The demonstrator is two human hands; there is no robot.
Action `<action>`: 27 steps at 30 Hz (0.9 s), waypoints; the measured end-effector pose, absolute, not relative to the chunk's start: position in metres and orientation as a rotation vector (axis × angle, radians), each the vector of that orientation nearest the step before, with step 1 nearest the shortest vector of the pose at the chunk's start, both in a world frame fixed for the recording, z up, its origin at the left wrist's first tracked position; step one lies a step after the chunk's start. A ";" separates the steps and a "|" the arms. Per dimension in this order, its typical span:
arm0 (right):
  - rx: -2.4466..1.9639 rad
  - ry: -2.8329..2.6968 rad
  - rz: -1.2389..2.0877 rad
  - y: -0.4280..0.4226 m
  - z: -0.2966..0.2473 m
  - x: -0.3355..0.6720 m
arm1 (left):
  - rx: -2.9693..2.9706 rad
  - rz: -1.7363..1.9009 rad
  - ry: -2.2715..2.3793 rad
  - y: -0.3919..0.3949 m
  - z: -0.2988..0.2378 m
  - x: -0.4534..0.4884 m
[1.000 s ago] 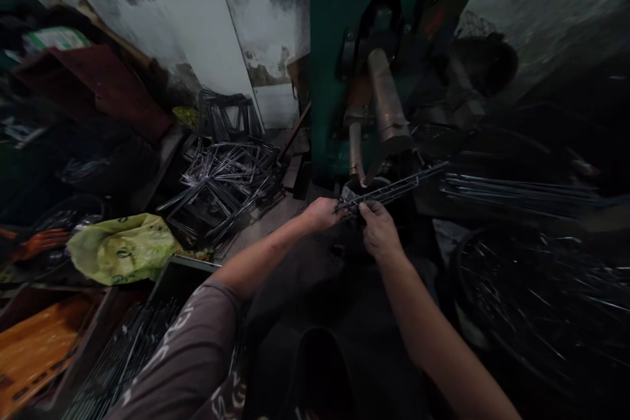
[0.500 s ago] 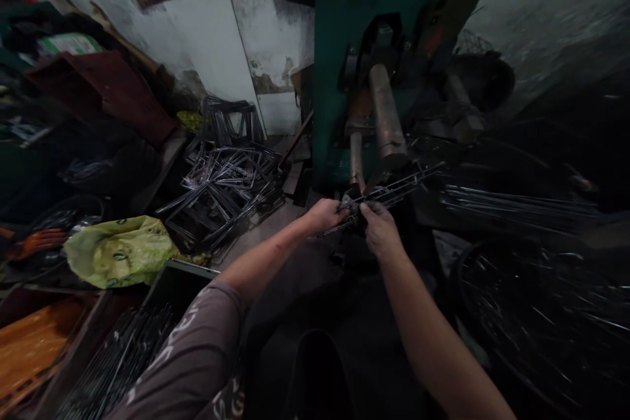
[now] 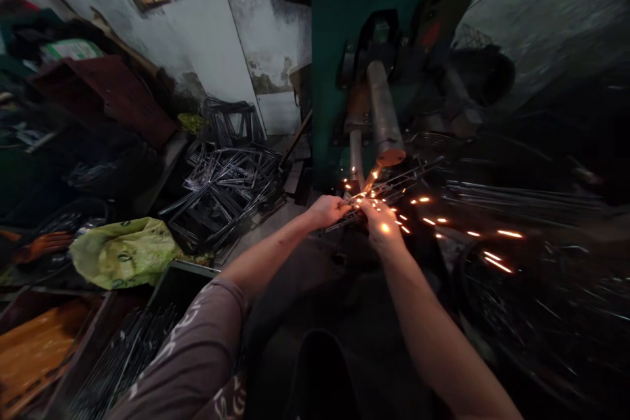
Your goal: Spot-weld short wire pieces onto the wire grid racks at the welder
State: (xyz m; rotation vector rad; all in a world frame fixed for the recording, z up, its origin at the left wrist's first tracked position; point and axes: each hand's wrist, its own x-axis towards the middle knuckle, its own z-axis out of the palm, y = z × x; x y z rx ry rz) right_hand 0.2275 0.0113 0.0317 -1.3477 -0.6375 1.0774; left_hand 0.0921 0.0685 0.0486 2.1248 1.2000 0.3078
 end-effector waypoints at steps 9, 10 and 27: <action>-1.505 -0.818 1.246 -0.014 0.014 0.236 | 2.145 0.321 1.216 0.073 0.054 0.105; -1.522 -0.814 1.247 -0.015 0.012 0.236 | 2.147 0.314 1.220 0.074 0.055 0.108; -1.520 -0.730 1.273 -0.017 -0.006 0.245 | 2.185 0.301 1.219 0.079 0.050 0.122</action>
